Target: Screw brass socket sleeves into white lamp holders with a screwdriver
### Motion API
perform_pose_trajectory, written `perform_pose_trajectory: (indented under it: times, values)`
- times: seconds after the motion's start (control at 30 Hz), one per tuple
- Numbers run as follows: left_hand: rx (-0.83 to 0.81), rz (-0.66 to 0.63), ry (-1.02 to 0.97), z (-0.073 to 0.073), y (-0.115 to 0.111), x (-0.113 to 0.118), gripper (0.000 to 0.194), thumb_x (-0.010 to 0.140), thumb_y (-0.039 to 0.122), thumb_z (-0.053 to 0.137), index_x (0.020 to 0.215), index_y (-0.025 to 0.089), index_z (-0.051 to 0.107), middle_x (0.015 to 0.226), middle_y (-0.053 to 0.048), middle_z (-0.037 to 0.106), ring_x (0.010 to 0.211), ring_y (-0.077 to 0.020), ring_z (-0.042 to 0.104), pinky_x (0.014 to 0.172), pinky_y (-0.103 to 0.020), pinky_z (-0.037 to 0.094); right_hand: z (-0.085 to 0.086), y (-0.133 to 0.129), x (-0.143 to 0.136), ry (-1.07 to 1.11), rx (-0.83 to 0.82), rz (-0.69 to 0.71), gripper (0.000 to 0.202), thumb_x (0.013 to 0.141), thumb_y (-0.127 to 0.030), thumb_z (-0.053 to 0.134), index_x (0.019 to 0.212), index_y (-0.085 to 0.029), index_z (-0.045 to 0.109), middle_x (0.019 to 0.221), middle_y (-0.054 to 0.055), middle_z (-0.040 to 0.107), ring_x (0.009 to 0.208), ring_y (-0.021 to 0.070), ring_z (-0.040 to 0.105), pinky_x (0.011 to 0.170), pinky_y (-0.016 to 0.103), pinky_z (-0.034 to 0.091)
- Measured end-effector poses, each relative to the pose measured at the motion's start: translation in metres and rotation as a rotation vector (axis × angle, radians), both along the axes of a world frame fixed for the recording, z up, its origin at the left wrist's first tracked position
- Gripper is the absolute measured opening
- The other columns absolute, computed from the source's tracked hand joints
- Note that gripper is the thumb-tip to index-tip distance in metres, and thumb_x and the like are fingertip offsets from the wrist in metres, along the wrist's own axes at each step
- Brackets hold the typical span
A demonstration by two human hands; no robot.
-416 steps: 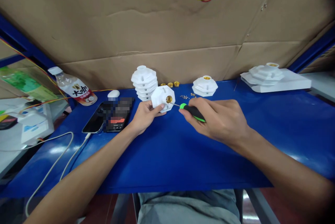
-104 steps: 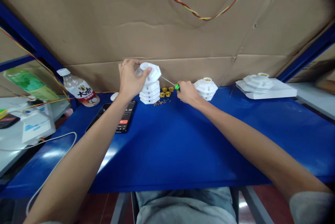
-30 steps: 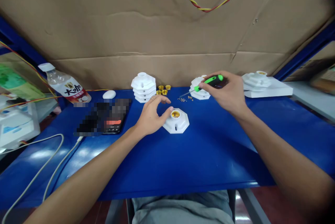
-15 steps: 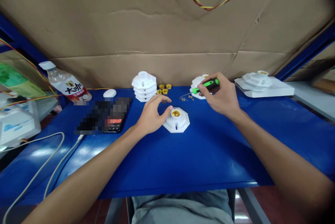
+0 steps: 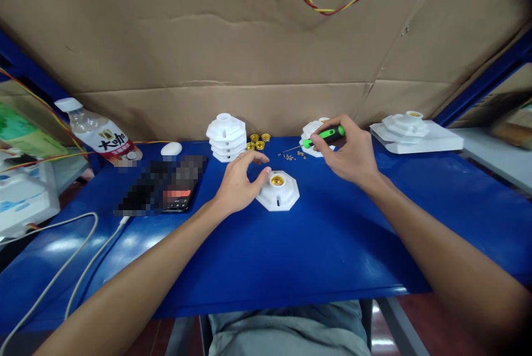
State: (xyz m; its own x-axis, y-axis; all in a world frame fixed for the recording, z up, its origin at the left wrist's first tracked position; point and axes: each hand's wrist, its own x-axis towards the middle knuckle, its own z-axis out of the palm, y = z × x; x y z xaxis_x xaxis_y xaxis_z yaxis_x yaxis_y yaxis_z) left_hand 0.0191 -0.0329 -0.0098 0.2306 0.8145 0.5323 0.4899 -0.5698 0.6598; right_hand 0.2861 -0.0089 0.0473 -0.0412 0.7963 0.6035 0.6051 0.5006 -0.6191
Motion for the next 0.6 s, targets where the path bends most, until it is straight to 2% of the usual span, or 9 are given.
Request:
perform_pose_trajectory:
  times: [0.13,0.27,0.43,0.6]
  values:
    - [-0.083,-0.002,-0.127,-0.002,0.005,0.001,0.013,0.097,0.026,0.069,0.109,0.02,0.071,0.113,-0.009,0.079,0.105,-0.0241,0.075,0.098,-0.048,0.061,0.001,0.004,0.004,0.083,0.022,-0.03,0.03,0.089,-0.052,0.081,0.098,-0.027,0.066,0.095,0.007,0.08,0.075,0.0274,0.079,0.068,0.043,0.065]
    - [-0.228,-0.007,-0.224,0.003,0.026,0.009,0.02,0.094,0.026,0.072,0.112,0.017,0.072,0.105,-0.011,0.081,0.092,-0.0229,0.078,0.084,-0.042,0.065,0.002,0.014,0.013,0.158,0.001,-0.054,0.033,0.087,-0.054,0.082,0.097,-0.028,0.065,0.081,0.005,0.077,0.068,0.0293,0.079,0.059,0.043,0.062]
    - [-0.245,-0.021,0.082,0.014,0.068,0.03,0.022,0.084,0.022,0.082,0.106,0.018,0.079,0.104,-0.011,0.083,0.079,-0.0235,0.076,0.081,-0.044,0.063,0.003,0.021,0.021,0.211,0.038,-0.072,0.036,0.085,-0.055,0.084,0.096,-0.028,0.063,0.076,0.004,0.075,0.067,0.0301,0.078,0.057,0.043,0.061]
    - [-0.207,-0.022,0.188,0.011,0.094,0.047,0.007,0.082,0.023,0.085,0.089,0.022,0.082,0.09,-0.007,0.083,0.078,-0.0244,0.076,0.081,-0.042,0.06,0.005,0.018,0.022,0.191,0.034,-0.071,0.033,0.088,-0.053,0.081,0.096,-0.028,0.063,0.078,0.004,0.075,0.067,0.0286,0.078,0.056,0.042,0.06]
